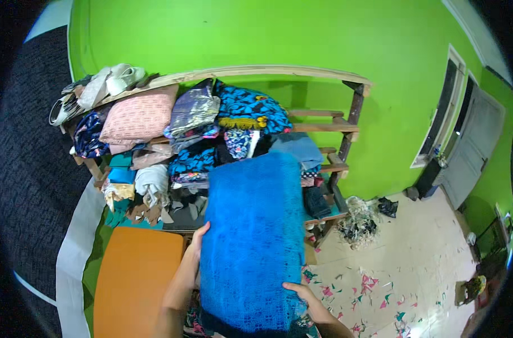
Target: Folding pieces of fabric and placing them on a shelf.
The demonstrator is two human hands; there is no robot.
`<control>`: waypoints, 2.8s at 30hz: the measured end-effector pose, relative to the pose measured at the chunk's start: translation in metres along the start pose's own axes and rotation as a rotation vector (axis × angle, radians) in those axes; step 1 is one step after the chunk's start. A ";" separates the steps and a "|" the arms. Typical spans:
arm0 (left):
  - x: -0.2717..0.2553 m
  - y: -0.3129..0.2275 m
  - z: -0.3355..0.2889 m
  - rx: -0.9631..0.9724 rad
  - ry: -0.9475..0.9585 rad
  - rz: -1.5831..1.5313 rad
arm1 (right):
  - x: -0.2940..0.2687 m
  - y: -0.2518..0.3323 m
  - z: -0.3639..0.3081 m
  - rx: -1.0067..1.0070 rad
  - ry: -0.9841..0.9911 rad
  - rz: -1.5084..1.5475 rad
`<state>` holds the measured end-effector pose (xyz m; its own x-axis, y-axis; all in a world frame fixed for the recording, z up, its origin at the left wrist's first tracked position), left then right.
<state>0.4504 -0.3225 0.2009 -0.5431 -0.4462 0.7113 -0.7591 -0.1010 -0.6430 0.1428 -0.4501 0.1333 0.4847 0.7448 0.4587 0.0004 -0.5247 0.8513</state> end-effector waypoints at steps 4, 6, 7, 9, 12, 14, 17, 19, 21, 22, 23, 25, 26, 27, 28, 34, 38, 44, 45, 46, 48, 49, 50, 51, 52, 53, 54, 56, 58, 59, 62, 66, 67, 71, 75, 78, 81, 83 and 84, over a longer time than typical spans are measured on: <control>0.106 -0.002 0.053 -0.015 0.227 0.109 | -0.047 0.022 -0.017 -0.109 -0.214 0.155; 0.136 -0.003 0.091 -0.172 0.317 0.050 | -0.072 0.051 -0.022 -0.142 -0.312 0.135; 0.157 -0.004 0.104 -0.182 0.329 0.057 | -0.085 0.068 -0.019 -0.180 -0.284 0.164; 0.201 -0.011 0.130 -0.113 0.422 0.059 | -0.092 0.118 -0.014 -0.170 -0.316 0.187; 0.234 -0.037 0.167 -0.095 0.531 0.065 | -0.056 0.200 -0.017 -0.222 -0.293 0.221; 0.250 -0.050 0.198 -0.057 0.577 0.066 | -0.047 0.228 -0.015 -0.348 -0.220 0.243; 0.269 -0.070 0.237 -0.020 0.607 0.041 | -0.045 0.267 -0.002 -0.661 -0.176 -0.015; 0.283 -0.084 0.260 -0.001 0.659 0.006 | -0.046 0.297 0.014 -0.608 -0.185 -0.028; 0.301 -0.095 0.285 0.010 0.667 0.029 | -0.056 0.322 0.029 -0.624 -0.207 0.011; 0.290 -0.119 0.289 0.071 0.610 0.065 | -0.051 0.336 0.056 -0.541 -0.171 0.014; 0.302 -0.124 0.306 0.058 0.628 0.061 | -0.052 0.351 0.060 -0.487 -0.211 -0.002; 0.304 -0.146 0.335 0.115 0.497 0.187 | -0.073 0.365 0.096 -0.460 -0.211 0.102; 0.306 -0.152 0.349 0.118 0.457 0.201 | -0.074 0.377 0.110 -0.469 -0.205 0.083; 0.306 -0.156 0.361 0.118 0.450 0.199 | -0.081 0.378 0.118 -0.476 -0.196 0.065; 0.313 -0.151 0.382 0.136 0.428 0.234 | -0.045 0.450 0.158 -0.493 -0.212 0.054; 0.318 -0.182 0.431 0.209 0.348 0.183 | -0.132 0.426 0.183 -0.532 -0.122 -0.063; 0.316 -0.218 0.458 0.309 0.317 0.191 | -0.139 0.444 0.231 -0.552 -0.014 -0.135; 0.272 -0.238 0.490 0.333 0.197 0.302 | -0.167 0.471 0.277 -0.606 0.134 -0.242; 0.285 -0.223 0.511 0.298 0.235 0.289 | -0.180 0.477 0.265 -0.626 0.089 -0.274; 0.274 -0.226 0.509 0.238 0.206 0.267 | -0.177 0.475 0.277 -0.621 0.118 -0.282; 0.255 -0.230 0.503 0.188 0.150 0.238 | -0.166 0.470 0.299 -0.614 0.177 -0.298; 0.263 -0.227 0.507 0.317 -0.059 0.577 | -0.168 0.474 0.296 -0.631 0.167 -0.323; 0.271 -0.226 0.508 0.447 -0.274 0.913 | -0.171 0.478 0.292 -0.648 0.159 -0.348; 0.275 -0.230 0.496 0.576 -0.533 1.250 | -0.170 0.476 0.299 -0.655 0.182 -0.357; 0.280 -0.234 0.482 0.693 -0.802 1.587 | -0.169 0.474 0.306 -0.661 0.206 -0.365; 0.280 -0.236 0.470 0.683 -0.827 1.590 | -0.167 0.472 0.313 -0.666 0.233 -0.371; 0.308 -0.226 0.452 0.689 -0.738 1.752 | -0.178 0.474 0.311 -0.674 0.223 -0.391; 0.343 -0.214 0.432 0.627 -0.473 1.929 | -0.191 0.478 0.298 -0.707 0.214 -0.433; 0.352 -0.190 0.419 0.736 -0.404 1.944 | -0.209 0.480 0.295 -0.723 0.205 -0.455; 0.346 -0.178 0.405 0.828 -0.379 1.973 | -0.228 0.474 0.312 -0.698 0.292 -0.551; 0.337 -0.159 0.341 0.813 -0.229 1.902 | -0.174 0.475 0.282 -0.575 0.195 -0.459; 0.312 -0.140 0.278 0.850 -0.071 1.743 | -0.155 0.461 0.256 -0.563 -0.053 -0.015; 0.308 -0.133 0.267 0.870 -0.010 1.700 | -0.168 0.455 0.255 -0.570 -0.056 -0.018; 0.300 -0.108 0.239 0.992 0.227 1.824 | -0.227 0.443 0.233 -0.863 0.012 -0.552; 0.305 -0.092 0.209 1.045 0.218 2.149 | -0.166 0.429 0.144 -1.148 -0.374 -1.076; 0.311 -0.062 0.196 1.128 0.056 2.266 | -0.106 0.381 0.138 -1.216 -0.811 -1.746; 0.313 -0.050 0.205 1.232 -0.001 2.260 | -0.089 0.347 0.163 -1.438 -0.925 -1.874; 0.313 -0.049 0.209 1.234 -0.043 2.296 | -0.094 0.349 0.177 -1.529 -0.959 -1.792; 0.312 -0.047 0.215 1.221 -0.024 2.283 | -0.095 0.351 0.179 -1.499 -1.016 -1.815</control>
<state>0.3941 -0.6485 0.3922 0.1714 -0.5390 -0.8247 0.9852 0.0896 0.1462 0.2539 -0.7787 0.3427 0.7529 -0.5799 -0.3112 0.5655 0.8119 -0.1450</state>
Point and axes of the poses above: each hand's wrist, its own z-axis towards the middle knuckle, its own x-axis out of the palm, y = z × x, the point moved 2 cm from there along z, towards the middle knuckle, and after that the axes turned 7 degrees about y, right-handed, at the moved point
